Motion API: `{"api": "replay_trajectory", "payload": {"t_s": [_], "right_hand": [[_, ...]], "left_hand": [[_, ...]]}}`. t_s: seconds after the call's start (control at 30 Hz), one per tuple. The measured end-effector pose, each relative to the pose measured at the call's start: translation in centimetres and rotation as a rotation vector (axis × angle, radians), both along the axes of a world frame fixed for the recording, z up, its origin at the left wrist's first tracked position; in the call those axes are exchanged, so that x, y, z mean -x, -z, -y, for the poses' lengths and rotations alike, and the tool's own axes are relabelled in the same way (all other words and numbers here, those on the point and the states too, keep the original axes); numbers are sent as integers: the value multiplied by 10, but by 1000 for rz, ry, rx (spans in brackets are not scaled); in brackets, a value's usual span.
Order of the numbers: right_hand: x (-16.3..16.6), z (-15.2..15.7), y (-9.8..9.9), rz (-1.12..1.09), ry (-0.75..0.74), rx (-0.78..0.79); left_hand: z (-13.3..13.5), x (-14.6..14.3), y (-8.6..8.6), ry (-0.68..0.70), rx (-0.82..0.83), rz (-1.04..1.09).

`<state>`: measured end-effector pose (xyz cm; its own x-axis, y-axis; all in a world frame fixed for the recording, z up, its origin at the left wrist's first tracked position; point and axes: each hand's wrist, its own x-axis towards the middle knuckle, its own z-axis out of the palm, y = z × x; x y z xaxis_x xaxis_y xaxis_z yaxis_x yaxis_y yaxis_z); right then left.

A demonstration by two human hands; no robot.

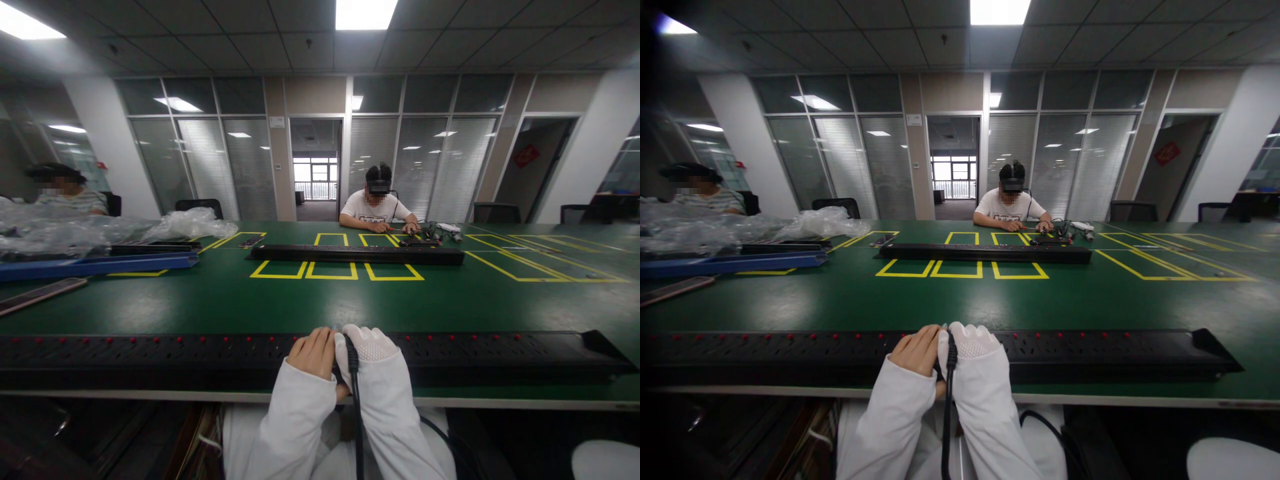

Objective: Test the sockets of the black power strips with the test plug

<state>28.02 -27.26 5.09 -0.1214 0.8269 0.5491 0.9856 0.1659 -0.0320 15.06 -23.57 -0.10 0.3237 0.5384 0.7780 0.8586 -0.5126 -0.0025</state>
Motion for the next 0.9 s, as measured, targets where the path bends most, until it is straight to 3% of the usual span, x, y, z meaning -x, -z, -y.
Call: {"api": "replay_trajectory", "payload": {"t_s": [0.9], "right_hand": [[-1,0,-1,-1,-3,4]], "left_hand": [[2,0,-3,9,14,2]]}}
